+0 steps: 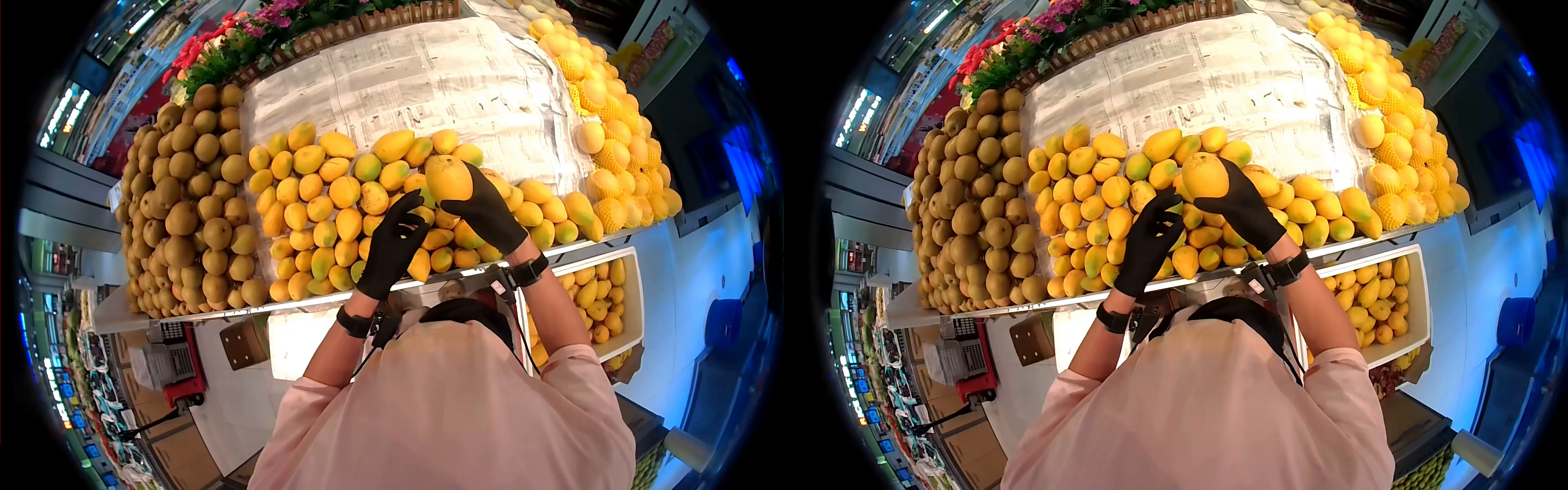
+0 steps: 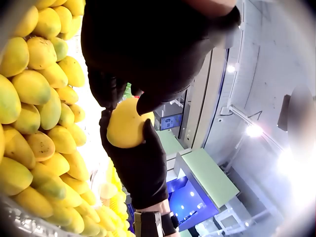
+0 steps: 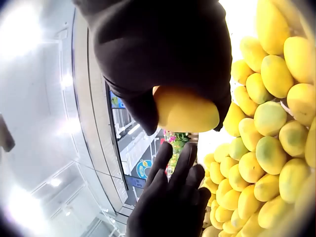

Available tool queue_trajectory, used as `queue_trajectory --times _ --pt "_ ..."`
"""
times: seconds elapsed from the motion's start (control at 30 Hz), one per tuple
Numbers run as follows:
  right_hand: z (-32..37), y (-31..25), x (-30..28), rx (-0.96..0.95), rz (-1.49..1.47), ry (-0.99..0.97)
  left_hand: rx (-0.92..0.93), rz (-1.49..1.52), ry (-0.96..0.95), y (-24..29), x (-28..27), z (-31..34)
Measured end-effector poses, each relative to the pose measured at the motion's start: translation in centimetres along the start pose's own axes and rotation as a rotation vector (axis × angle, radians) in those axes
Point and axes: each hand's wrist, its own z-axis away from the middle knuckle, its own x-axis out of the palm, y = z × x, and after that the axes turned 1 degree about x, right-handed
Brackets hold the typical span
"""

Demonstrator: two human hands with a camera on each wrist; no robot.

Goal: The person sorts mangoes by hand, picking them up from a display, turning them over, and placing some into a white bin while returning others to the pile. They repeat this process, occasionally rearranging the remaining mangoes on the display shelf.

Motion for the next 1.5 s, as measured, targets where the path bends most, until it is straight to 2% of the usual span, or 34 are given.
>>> queue_trajectory --times 0.17,0.2,0.3,0.33,0.43,0.5,0.6,0.7,0.73,0.83,0.93,1.03,1.13,1.23,1.27,1.37,1.4,1.5 --pt "-0.8 1.5 1.4 -0.019 0.067 0.079 0.126 -0.098 0.091 0.1 2.2 -0.6" --pt "-0.6 0.6 1.8 0.03 -0.037 0.072 0.136 -0.132 0.126 -0.3 2.7 -1.0" --pt "0.0 0.8 1.6 0.112 -0.135 0.113 0.007 -0.116 0.212 -0.2 2.8 -1.4" --pt "0.1 0.8 1.4 0.081 -0.093 0.075 0.052 -0.094 0.244 -0.8 2.7 -1.6" --pt "0.1 0.7 0.7 0.024 -0.025 -0.003 -0.097 0.051 0.134 -0.9 0.6 -1.8" --pt "0.1 0.3 0.5 0.027 -0.06 -0.014 -0.105 0.2 0.076 -1.1 -0.3 -1.6" --pt "0.0 -0.1 0.5 0.12 -0.041 -0.028 -0.173 0.327 0.032 -1.2 -1.1 -1.2" --pt "0.1 -0.8 0.8 0.243 0.109 -0.136 -0.03 0.317 0.036 -1.7 -0.3 -0.9" --pt "0.6 -1.0 0.9 0.21 0.092 -0.179 -0.037 0.311 0.026 -1.8 -0.2 -0.8" --pt "0.9 0.0 0.7 0.136 -0.049 -0.202 0.012 -0.036 0.007 -0.4 -0.7 -0.8" --pt "1.0 0.0 1.2 0.068 -0.087 -0.152 -0.029 -0.139 0.031 2.0 -0.9 -1.1" --pt "0.8 -0.6 1.8 0.013 -0.059 -0.011 -0.002 -0.241 0.179 1.2 -0.4 -1.1" --pt "-0.1 1.0 2.7 -0.157 0.258 0.256 0.096 0.047 0.304 0.1 1.0 -1.0" --pt "-0.2 0.7 4.4 -0.273 0.334 0.407 0.03 0.221 0.21 0.6 2.3 -1.2" --pt "-0.1 1.3 4.8 -0.218 0.306 0.416 -0.026 0.292 0.215 1.3 2.8 -1.2" --pt "0.8 2.1 5.9 -0.357 0.533 0.427 -0.162 0.437 0.251 -0.1 2.9 -1.3" --pt "1.0 1.8 5.8 -0.315 0.557 0.369 -0.199 0.425 0.237 -0.1 2.6 -1.4" --pt "2.1 0.0 5.1 -0.235 0.466 0.231 0.101 -0.545 0.012 -0.6 0.2 -1.3"
